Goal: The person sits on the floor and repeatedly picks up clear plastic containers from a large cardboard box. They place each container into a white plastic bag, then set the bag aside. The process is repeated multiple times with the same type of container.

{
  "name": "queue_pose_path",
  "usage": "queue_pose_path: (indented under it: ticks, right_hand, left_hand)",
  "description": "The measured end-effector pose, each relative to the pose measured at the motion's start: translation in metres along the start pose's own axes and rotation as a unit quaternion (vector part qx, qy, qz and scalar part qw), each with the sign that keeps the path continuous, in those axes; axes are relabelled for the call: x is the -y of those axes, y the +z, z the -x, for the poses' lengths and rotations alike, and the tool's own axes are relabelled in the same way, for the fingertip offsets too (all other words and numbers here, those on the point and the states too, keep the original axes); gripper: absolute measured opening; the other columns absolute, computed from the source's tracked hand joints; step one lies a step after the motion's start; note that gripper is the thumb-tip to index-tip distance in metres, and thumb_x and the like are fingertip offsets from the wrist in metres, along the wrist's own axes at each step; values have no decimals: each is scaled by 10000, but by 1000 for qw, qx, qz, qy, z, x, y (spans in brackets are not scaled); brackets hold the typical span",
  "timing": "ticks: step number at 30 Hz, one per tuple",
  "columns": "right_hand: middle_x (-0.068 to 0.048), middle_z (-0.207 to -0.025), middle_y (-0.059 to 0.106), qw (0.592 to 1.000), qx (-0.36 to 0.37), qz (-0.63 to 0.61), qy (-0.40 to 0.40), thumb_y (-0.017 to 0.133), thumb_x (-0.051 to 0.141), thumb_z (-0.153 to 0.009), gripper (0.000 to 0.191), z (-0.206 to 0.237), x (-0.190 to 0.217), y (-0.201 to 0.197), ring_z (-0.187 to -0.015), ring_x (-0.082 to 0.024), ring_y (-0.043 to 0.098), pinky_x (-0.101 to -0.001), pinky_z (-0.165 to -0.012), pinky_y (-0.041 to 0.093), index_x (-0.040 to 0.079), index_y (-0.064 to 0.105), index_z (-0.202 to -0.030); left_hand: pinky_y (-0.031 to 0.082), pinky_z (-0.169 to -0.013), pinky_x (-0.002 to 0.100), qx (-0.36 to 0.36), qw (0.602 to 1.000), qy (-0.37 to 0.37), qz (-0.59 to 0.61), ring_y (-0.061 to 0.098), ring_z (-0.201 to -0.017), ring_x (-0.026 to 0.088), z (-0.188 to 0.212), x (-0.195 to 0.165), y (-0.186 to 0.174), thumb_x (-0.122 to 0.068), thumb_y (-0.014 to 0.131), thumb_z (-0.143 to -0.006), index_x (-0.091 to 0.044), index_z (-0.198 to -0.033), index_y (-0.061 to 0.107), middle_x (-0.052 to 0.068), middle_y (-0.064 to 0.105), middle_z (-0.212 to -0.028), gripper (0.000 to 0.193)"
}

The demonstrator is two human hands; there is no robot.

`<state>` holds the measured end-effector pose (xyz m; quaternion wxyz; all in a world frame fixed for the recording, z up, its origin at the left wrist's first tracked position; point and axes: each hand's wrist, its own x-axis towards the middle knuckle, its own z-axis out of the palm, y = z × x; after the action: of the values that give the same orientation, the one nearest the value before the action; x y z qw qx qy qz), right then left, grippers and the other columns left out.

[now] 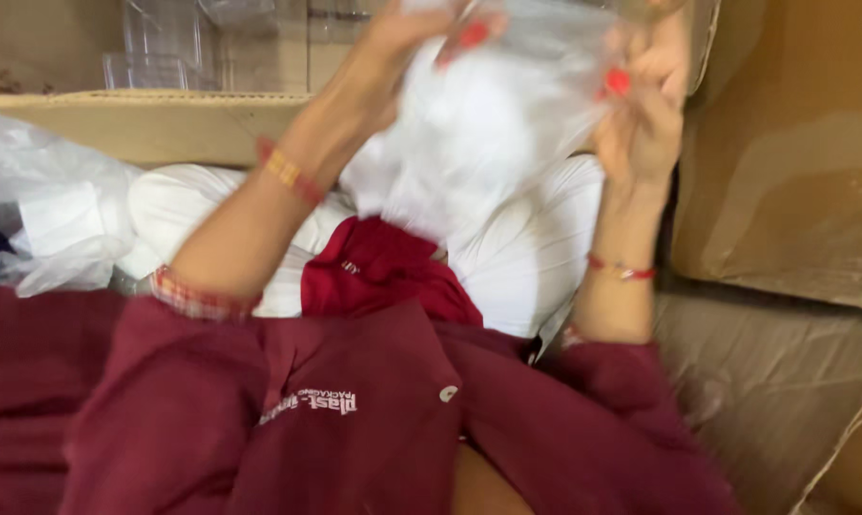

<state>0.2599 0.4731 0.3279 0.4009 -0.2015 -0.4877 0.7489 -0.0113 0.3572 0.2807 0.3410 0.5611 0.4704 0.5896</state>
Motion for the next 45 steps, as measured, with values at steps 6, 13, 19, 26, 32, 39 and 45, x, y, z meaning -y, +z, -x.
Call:
queue_pose_path:
  ticks: [6, 13, 19, 26, 32, 39, 45]
  right_hand:
    - [-161, -1151, 698, 731, 100, 641, -213, 572, -50, -912, 311, -133, -20, -115, -1041, -320, 671, -416, -873, 546, -2, 647, -1210]
    - [-203, -1031, 707, 605, 98, 784, -96, 694, 106, -850, 217, -189, -74, -172, -970, -411, 672, -479, -812, 546, 85, 672, -1065]
    - [-181, -1047, 745, 660, 73, 748, 8, 659, 94, -858, 303, -188, -81, -163, -976, -380, 718, -456, -818, 562, 154, 704, -1152]
    - [-116, -1067, 690, 835, 17, 548, 37, 570, 10, -900, 363, -199, -80, -157, -964, -224, 648, -348, -816, 527, 98, 604, -1250]
    - [-94, -1132, 662, 907, -30, 377, -184, 428, -113, -902, 374, -124, -43, -77, -1066, -180, 621, -288, -963, 475, 11, 589, -1216]
    - [-113, -1137, 561, 911, -117, 225, -324, 441, -137, -852, 369, 20, -37, 57, -1067, -178, 570, -291, -996, 461, -18, 553, -1183]
    - [-175, -1344, 620, 892, -45, 202, -401, 545, 336, -1055, 392, 76, -29, 130, -1119, -193, 618, -321, -1035, 498, 34, 465, -1292]
  left_hand:
    - [560, -816, 413, -43, 978, -174, -112, 701, -959, 303, -180, 116, 56, -285, 699, -875, 33, -1186, 635, 209, 701, -1065, 449]
    - [530, -872, 491, -96, 950, -278, -107, 709, -1052, 385, -167, 217, 101, -381, 613, -917, 62, -1139, 684, 276, 730, -1068, 501]
    - [474, -867, 414, -116, 930, -348, -30, 679, -939, 292, -158, 233, 103, -447, 492, -1027, 87, -1091, 714, 206, 733, -934, 581]
    - [492, -666, 400, -157, 927, -339, 23, 633, -759, 276, -162, 194, 92, -469, 512, -982, -61, -1252, 661, 171, 673, -814, 511]
    - [421, -547, 286, -152, 973, -136, 106, 516, -657, 68, -151, 106, 67, -411, 589, -962, -94, -1182, 733, -70, 570, -731, 412]
    - [315, -515, 252, -103, 989, -62, 81, 404, -607, 39, -24, -23, 30, -341, 611, -994, -81, -941, 790, -88, 461, -649, 320]
    - [412, -589, 286, -172, 980, 97, -27, 510, -672, 77, 101, -104, 31, -298, 645, -1024, 8, -898, 718, -14, 592, -719, 338]
